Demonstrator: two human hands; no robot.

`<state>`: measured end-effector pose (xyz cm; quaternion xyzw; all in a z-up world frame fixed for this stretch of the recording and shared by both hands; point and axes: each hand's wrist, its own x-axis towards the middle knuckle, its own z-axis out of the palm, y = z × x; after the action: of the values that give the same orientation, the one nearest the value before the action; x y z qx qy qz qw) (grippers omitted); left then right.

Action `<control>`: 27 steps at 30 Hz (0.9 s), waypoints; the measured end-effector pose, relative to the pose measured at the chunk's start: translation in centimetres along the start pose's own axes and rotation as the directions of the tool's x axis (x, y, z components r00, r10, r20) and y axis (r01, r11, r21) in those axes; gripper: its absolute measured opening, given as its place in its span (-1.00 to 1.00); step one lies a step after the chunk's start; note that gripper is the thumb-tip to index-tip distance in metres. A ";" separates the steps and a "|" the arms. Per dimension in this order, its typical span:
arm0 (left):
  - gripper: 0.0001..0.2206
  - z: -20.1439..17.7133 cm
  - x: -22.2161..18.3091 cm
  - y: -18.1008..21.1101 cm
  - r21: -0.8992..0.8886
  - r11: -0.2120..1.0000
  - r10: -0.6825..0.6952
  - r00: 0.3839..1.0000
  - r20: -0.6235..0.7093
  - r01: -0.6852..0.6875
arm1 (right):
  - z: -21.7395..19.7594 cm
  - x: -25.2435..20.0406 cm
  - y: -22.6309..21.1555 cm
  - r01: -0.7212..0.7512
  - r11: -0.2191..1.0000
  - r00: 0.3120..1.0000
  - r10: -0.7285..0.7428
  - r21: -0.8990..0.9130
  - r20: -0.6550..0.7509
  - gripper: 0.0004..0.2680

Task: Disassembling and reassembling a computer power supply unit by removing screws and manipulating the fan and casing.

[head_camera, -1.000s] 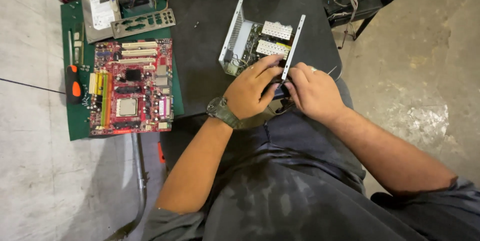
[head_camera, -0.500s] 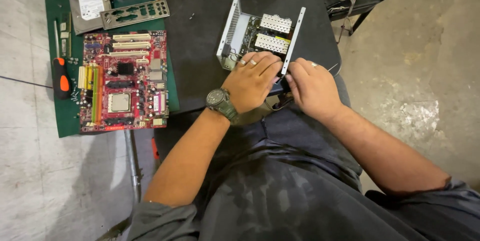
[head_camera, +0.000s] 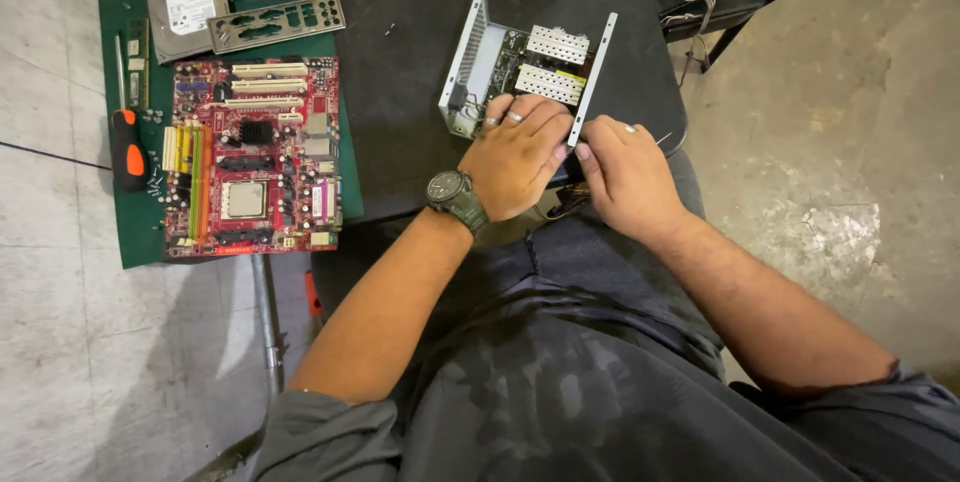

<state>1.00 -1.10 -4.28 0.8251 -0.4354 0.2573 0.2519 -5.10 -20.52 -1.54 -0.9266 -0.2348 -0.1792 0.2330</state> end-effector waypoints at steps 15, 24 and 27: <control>-0.72 0.9 -0.6 -0.4 -0.102 0.991 -0.078 0.996 0.049 0.083 | -0.7 -0.3 -0.6 0.082 0.996 0.983 -0.085 -0.028 -0.163 -0.79; -0.75 -0.4 0.1 0.4 -0.122 0.988 -0.085 0.995 0.049 0.091 | -0.6 0.0 -0.2 0.142 0.989 0.973 -0.148 -0.051 -0.178 -0.80; -0.77 -0.2 -0.1 0.4 -0.108 0.988 -0.102 0.993 0.067 0.108 | -0.9 0.2 -1.1 0.143 0.979 0.968 -0.169 -0.146 -0.188 -0.83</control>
<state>0.61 -1.10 -4.11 0.8390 -0.4125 0.1937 0.2973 -5.68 -20.07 -0.30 -0.8959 -0.2702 -0.3039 0.1788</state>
